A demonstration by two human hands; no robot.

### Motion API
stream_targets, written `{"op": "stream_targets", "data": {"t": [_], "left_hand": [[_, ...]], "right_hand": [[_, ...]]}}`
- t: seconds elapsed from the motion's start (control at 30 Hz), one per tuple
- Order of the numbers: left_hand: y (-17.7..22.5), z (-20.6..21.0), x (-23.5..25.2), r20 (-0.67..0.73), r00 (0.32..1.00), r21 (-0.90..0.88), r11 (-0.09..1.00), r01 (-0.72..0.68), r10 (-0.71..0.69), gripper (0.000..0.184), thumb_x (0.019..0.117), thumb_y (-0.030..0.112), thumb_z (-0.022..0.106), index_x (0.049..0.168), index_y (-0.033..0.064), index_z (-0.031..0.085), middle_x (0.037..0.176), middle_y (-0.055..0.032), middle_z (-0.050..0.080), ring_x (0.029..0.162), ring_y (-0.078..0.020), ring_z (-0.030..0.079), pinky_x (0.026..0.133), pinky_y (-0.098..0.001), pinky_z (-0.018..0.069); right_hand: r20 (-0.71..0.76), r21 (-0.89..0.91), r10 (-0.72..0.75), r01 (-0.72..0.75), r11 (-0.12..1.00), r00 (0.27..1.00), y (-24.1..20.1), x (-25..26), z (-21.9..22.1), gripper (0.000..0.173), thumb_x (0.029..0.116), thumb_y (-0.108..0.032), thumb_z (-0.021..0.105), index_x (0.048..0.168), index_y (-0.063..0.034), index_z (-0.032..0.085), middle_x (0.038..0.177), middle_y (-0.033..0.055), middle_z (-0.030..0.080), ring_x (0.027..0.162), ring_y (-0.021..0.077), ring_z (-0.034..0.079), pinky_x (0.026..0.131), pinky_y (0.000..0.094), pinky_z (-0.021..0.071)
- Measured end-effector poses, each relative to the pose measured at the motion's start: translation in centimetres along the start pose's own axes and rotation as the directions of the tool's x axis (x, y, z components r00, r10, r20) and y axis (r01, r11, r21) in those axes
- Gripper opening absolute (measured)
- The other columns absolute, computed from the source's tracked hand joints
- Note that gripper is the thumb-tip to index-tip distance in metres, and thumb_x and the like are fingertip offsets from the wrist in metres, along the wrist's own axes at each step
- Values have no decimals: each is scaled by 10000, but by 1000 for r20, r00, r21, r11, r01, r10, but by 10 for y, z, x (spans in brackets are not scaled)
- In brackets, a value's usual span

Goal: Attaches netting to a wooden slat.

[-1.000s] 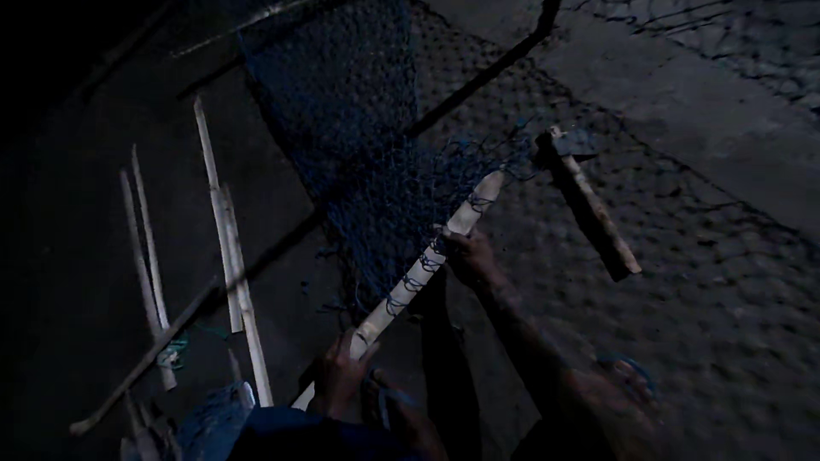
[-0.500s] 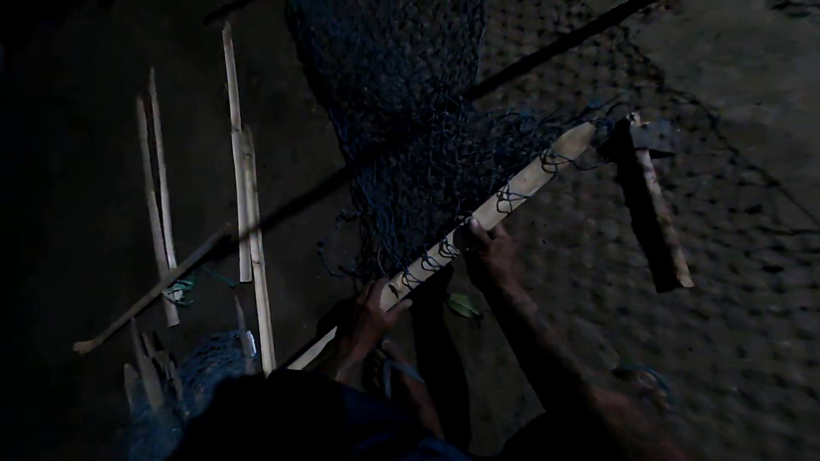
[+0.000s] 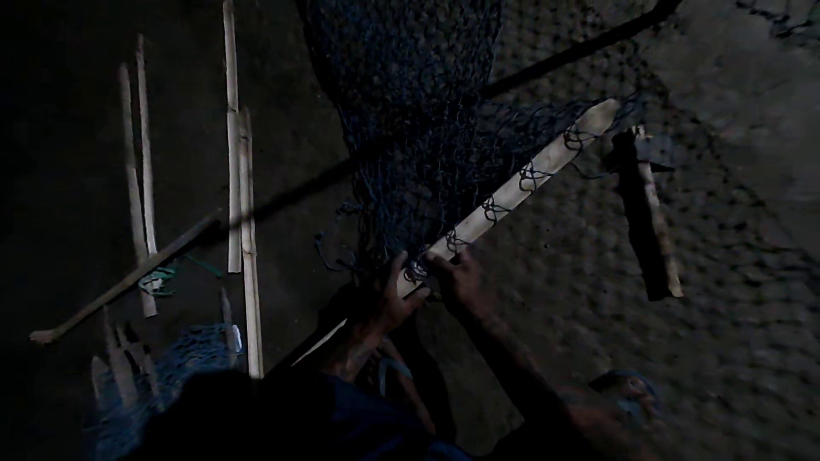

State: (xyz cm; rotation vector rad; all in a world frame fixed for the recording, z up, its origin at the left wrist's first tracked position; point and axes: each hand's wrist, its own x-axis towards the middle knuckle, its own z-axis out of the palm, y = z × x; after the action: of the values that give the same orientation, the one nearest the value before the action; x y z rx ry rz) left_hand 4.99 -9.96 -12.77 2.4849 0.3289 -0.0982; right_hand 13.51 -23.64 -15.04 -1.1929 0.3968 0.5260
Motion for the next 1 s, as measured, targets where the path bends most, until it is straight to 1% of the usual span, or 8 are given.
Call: {"op": "stream_targets", "data": {"t": [0.13, 0.33, 0.43, 0.57, 0.7, 0.77, 0.9, 1.0], "left_hand": [[-6, 6, 5, -55, 990, 39, 991, -127, 129, 634, 933, 508, 693, 1404, 92, 612, 1239, -158, 699, 1065, -267, 708, 916, -436, 587], [-5, 9, 5, -67, 996, -4, 998, -63, 63, 620, 862, 338, 765, 1381, 34, 615, 1213, -176, 710, 1051, -282, 717, 919, -437, 583], [-7, 9, 5, -85, 995, -19, 998, -61, 59, 569, 814, 219, 778, 1328, 19, 642, 1186, -182, 712, 1039, -288, 715, 907, -439, 585], [-10, 9, 5, -114, 991, -7, 997, -75, 73, 469, 841, 202, 757, 1267, 22, 675, 1126, -157, 730, 995, -259, 723, 878, -416, 593], [-13, 13, 4, -169, 982, -32, 995, -90, 84, 417, 822, 143, 743, 1207, -7, 689, 1050, -164, 740, 916, -252, 738, 819, -405, 613], [-13, 13, 5, -175, 981, -55, 994, -95, 84, 412, 808, 176, 744, 1175, -2, 685, 1028, -158, 735, 890, -237, 733, 790, -393, 612], [-20, 13, 5, -198, 972, -6, 992, -127, 124, 370, 872, 341, 760, 1041, 17, 703, 917, -124, 725, 810, -201, 717, 748, -356, 609], [-24, 12, 4, -179, 972, -11, 987, -158, 154, 319, 882, 317, 757, 981, 17, 711, 913, -128, 723, 822, -200, 717, 761, -343, 609]], "right_hand": [[1, 63, 14, -14, 998, 1000, 8, -2, 6, 313, 928, 20, 680, 1215, 61, 562, 957, 135, 707, 820, 178, 716, 747, 337, 630], [-38, -35, 115, -117, 993, 993, 3, -10, 15, 399, 915, -10, 724, 1257, 59, 530, 951, 152, 688, 760, 184, 703, 682, 335, 620], [52, -26, 82, -81, 996, 995, 18, -14, 16, 427, 878, -15, 742, 1243, 59, 532, 976, 150, 690, 808, 191, 705, 720, 345, 621], [75, -51, 79, -76, 996, 994, 21, -15, 16, 389, 859, -22, 766, 1191, 59, 580, 961, 143, 709, 818, 189, 713, 733, 339, 622], [107, -99, 153, -143, 985, 982, 14, -19, 18, 458, 855, 3, 758, 1248, 47, 529, 1005, 133, 692, 851, 167, 707, 756, 319, 616], [131, -58, 188, -182, 982, 973, 11, -18, 15, 395, 906, -24, 715, 1251, 39, 533, 998, 119, 687, 852, 157, 697, 763, 314, 608], [109, 110, 184, -195, 975, 977, -1, 2, 1, 257, 1062, -129, 501, 1284, 1, 491, 981, 93, 676, 811, 151, 678, 734, 324, 594], [33, 80, 189, -192, 978, 981, -14, 17, -8, 191, 1058, -121, 533, 1191, 14, 550, 940, 99, 680, 781, 170, 677, 715, 347, 600]]}}
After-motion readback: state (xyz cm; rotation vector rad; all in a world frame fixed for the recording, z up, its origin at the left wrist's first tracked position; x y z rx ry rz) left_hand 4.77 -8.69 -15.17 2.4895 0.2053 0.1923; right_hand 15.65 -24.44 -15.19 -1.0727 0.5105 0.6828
